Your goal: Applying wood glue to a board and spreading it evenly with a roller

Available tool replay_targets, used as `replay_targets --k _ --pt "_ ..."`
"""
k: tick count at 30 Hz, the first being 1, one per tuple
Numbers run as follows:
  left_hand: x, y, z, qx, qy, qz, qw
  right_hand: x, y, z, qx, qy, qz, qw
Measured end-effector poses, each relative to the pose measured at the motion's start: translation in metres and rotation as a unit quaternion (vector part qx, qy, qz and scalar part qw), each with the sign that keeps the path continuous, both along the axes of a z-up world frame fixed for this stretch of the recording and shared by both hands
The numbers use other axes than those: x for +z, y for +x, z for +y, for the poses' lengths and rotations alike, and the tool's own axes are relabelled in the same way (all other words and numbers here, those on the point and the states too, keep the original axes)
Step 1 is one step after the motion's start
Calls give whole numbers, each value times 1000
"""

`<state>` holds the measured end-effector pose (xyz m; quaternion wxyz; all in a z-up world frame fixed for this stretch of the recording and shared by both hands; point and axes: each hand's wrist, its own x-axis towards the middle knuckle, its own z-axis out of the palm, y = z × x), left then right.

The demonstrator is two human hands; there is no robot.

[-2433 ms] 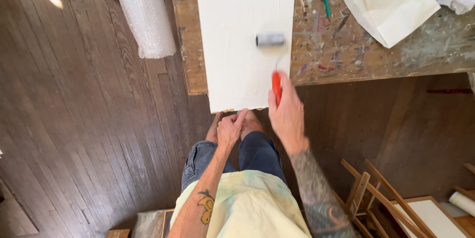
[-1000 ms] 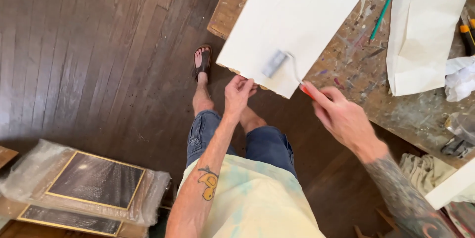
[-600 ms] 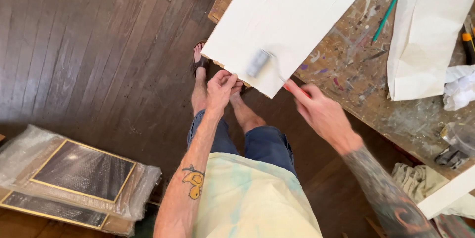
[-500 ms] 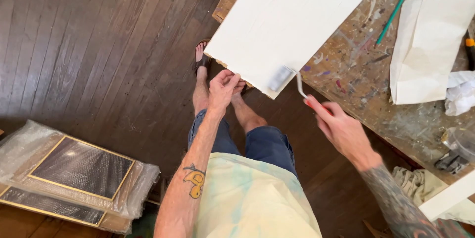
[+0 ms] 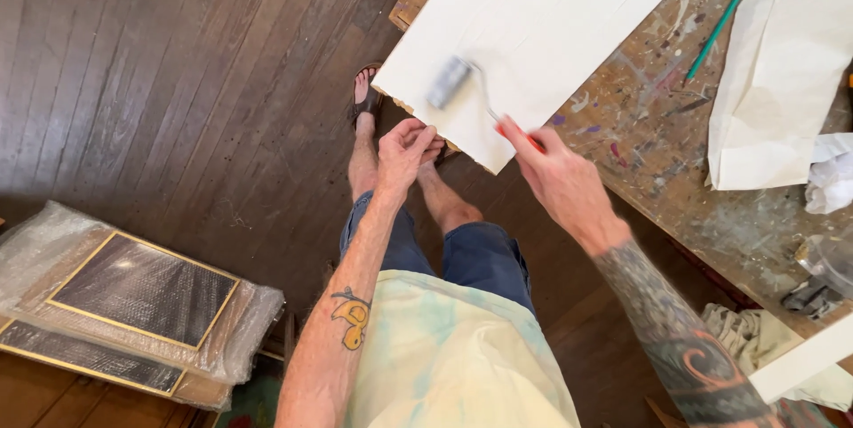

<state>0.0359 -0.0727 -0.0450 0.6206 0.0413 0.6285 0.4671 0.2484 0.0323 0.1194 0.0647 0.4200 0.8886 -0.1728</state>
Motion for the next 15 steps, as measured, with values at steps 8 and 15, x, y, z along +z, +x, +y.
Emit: replay_targets --k 8,15 --pt "4 0 1 14 9 -2 1000 12 109 -54 -24 -36 -84 996" --pt "1 -1 -1 12 15 -8 1000 -8 1 -12 -5 28 -12 1000"
